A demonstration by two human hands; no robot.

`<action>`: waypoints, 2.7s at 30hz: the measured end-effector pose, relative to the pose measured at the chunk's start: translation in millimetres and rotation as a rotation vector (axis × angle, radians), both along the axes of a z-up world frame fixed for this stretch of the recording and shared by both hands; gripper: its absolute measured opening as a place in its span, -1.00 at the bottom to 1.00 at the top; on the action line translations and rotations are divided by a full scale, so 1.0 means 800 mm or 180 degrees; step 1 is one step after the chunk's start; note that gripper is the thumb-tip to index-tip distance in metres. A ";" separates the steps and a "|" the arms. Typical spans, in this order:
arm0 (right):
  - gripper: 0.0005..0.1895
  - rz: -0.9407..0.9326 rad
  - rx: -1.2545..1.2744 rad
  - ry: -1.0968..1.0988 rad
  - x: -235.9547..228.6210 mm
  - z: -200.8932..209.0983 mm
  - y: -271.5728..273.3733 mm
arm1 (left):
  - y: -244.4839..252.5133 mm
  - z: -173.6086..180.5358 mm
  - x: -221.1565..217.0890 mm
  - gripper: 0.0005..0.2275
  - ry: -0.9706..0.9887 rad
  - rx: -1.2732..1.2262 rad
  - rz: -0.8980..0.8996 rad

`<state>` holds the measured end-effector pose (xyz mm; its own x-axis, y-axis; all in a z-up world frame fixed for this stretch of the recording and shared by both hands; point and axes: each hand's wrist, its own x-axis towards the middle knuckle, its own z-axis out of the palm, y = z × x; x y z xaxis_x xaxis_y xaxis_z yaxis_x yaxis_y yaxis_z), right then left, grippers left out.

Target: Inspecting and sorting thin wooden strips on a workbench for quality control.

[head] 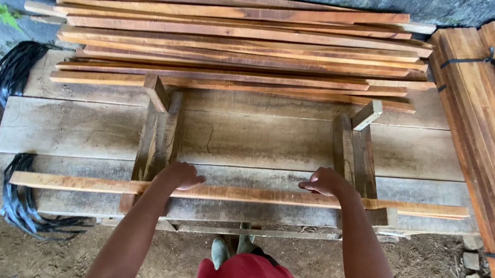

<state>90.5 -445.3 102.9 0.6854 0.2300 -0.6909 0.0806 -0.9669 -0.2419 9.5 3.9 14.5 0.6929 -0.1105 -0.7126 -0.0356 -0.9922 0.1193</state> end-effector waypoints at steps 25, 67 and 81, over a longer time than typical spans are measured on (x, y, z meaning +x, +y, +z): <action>-0.37 0.0731 0.0596 -0.2111 0.349 -0.053 0.045 | 0.108 -0.051 0.337 -0.57 -0.1897 0.0009 0.0343; -0.50 0.1129 0.0193 -0.4341 0.434 0.036 0.011 | 0.096 0.108 0.388 -0.48 -0.4046 0.1134 -0.0228; -0.58 0.1313 0.0071 -0.4055 0.261 0.121 -0.002 | 0.050 0.166 0.249 -0.60 -0.4353 0.0643 0.0143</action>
<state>299.3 -446.8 199.9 0.7226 0.5774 0.3800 0.5432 -0.8143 0.2044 208.6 44.3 147.0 0.8473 -0.0469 0.5291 0.0256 -0.9913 -0.1289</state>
